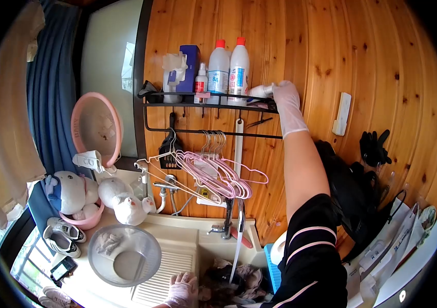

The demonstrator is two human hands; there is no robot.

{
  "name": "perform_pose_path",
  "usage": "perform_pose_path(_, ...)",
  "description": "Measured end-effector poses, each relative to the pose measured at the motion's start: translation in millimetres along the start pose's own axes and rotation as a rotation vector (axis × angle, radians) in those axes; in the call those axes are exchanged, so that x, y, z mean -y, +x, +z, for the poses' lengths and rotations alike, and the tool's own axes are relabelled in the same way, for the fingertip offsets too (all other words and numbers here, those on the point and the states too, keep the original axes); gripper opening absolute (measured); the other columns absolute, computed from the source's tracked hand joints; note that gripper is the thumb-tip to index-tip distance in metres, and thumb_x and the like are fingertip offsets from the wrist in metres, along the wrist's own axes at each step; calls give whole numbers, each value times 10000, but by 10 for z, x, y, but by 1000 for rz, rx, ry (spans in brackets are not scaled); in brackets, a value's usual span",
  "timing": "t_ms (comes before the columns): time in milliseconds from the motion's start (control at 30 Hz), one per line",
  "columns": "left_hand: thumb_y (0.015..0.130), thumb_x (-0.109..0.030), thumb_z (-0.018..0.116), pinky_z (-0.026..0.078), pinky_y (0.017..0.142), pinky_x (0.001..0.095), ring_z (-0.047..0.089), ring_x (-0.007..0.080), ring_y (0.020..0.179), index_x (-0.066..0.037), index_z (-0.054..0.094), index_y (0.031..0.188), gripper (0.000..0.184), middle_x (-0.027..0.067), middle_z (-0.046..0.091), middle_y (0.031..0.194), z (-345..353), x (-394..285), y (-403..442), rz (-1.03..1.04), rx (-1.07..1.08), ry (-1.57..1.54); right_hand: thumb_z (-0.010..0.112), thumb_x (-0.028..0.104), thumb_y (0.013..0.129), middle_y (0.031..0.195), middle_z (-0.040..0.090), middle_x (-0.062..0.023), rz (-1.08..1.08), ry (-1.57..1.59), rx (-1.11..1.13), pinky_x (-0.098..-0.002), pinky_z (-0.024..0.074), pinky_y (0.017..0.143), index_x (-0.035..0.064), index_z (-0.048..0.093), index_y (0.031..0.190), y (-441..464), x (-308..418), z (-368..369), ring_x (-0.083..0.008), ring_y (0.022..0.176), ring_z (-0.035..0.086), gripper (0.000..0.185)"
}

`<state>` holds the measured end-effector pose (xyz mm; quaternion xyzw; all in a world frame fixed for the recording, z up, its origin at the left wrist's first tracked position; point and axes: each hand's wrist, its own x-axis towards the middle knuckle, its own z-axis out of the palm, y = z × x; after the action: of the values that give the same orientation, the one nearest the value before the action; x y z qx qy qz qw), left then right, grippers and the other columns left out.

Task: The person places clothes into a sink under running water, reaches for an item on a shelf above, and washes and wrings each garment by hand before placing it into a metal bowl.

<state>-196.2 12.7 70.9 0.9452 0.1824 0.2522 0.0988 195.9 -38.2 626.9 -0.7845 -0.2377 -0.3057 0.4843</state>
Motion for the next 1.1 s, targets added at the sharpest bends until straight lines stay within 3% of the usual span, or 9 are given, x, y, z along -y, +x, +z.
perform_pose_path(167, 653, -219, 606, 349, 886, 456, 447, 307, 1106, -106, 632, 973, 340, 108, 524, 1159, 64, 14, 37, 9, -74, -28, 586, 161, 808, 941, 665, -135, -156, 163, 117, -299, 479, 755, -4, 640, 996, 760, -1, 464, -229, 870, 621, 256)
perform_pose_path(300, 640, -190, 620, 387, 834, 458, 486, 312, 1058, -126, 642, 934, 302, 116, 546, 1109, 32, 16, 75, 76, -180, -15, 509, 52, 802, 1007, 650, -132, -435, -59, 417, -331, 469, 791, 15, 626, 1073, 838, 232, 673, -243, 904, 608, 297)
perform_pose_path(400, 642, -197, 623, 386, 830, 457, 491, 309, 1049, -127, 644, 919, 287, 113, 546, 1103, 4, -5, 68, 69, -156, -17, 487, 28, 783, 1054, 637, -124, -253, -254, 368, -334, 450, 841, 29, 617, 1103, 588, 364, 688, -251, 948, 596, 346)
perform_pose_path(433, 657, -200, 618, 388, 823, 458, 496, 307, 1037, -129, 643, 929, 282, 111, 547, 1102, 81, 31, 48, 60, -178, -2, 402, 190, 884, 1189, 547, -228, -223, -258, 449, -409, 421, 920, 10, 575, 1136, 551, 333, 658, -376, 1115, 516, 355)
perform_pose_path(533, 664, -186, 622, 390, 822, 460, 494, 316, 1039, -123, 640, 945, 288, 114, 550, 1100, 165, 68, 42, 38, -186, -52, 405, 190, 884, 1207, 537, -228, -129, -7, 529, -413, 434, 898, 0, 571, 1138, 550, 173, 653, -374, 1147, 499, 358)
perform_pose_path(700, 646, -132, 625, 390, 814, 464, 489, 338, 1043, -106, 625, 942, 297, 119, 557, 1098, 180, 48, 24, 36, -257, -41, 585, 204, 790, 1011, 632, -192, -157, -482, 196, -345, 481, 795, -11, 626, 1025, 538, 158, 334, -339, 928, 607, 321)
perform_pose_path(867, 674, -87, 589, 383, 842, 462, 483, 332, 1069, -114, 626, 963, 293, 113, 557, 1124, 286, -38, 22, -339, -184, -385, 665, 352, 758, 862, 643, -123, 17, -586, 361, -360, 478, 650, 4, 643, 880, 341, 87, 115, -245, 719, 622, 369)
perform_pose_path(933, 735, -104, 571, 363, 882, 456, 461, 314, 1109, -121, 613, 999, 268, 102, 540, 1162, 103, -32, 43, -112, -130, -108, 688, 373, 734, 832, 635, -97, 85, -547, 385, -352, 470, 629, 28, 646, 860, 393, 85, 153, -210, 678, 608, 370)
perform_pose_path(1100, 775, -183, 571, 345, 908, 455, 432, 311, 1140, -122, 592, 1047, 279, 109, 513, 1189, 178, 67, -21, -33, -139, -20, 705, 318, 705, 1010, 659, -52, 188, -714, 455, -335, 483, 736, 93, 676, 938, 339, 239, 164, -219, 906, 638, 326)
